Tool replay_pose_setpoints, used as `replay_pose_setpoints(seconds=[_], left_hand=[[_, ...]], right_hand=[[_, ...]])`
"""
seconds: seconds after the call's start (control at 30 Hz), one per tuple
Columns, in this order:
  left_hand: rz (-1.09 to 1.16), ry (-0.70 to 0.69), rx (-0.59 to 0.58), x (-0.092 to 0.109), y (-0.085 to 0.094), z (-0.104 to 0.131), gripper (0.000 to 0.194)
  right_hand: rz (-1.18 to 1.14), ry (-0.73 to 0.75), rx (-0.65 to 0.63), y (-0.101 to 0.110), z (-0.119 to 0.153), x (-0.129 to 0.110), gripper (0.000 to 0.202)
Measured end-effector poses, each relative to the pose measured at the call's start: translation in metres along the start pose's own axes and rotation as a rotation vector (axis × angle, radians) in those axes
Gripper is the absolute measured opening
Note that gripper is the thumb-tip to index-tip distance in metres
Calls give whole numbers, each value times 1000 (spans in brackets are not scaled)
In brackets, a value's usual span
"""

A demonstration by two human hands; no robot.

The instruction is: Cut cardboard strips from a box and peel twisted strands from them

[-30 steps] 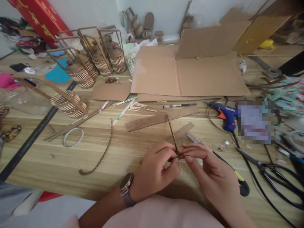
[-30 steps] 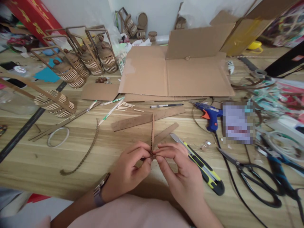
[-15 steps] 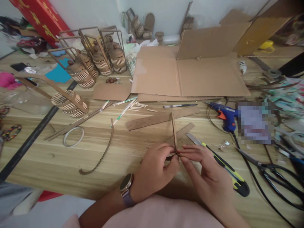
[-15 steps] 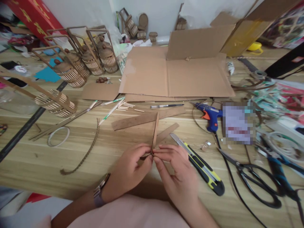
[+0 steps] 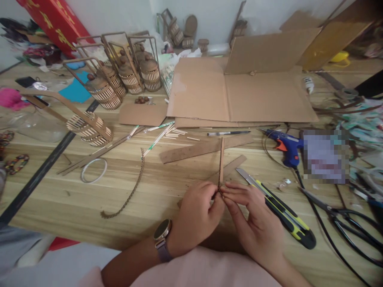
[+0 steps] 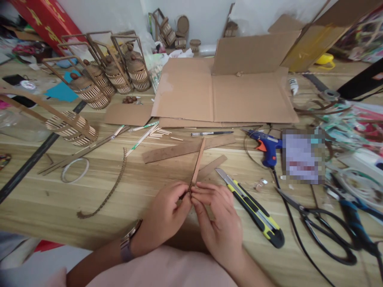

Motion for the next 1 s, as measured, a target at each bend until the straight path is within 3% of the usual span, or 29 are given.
replay_pose_setpoints(seconds=[0.37, 0.67, 1.0], left_hand=[[7, -17, 15, 1, 1, 0, 23], [44, -27, -68, 2, -1, -3, 19], [133, 14, -59, -7, -9, 2, 50]], right_hand=[[-67, -84, 7, -2, 6, 7, 10], [116, -19, 69, 5, 6, 5, 12], [178, 77, 20, -1, 6, -4, 23]])
Point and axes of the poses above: each hand's wrist, its own z-axis away from the middle knuckle, its own y-axis out of the back of the hand, x = y × z, the point moved 6 cm from there along -z, towards the middle knuckle, and after that the axes turned 4 degrees about -x, right-handed, at the moved point
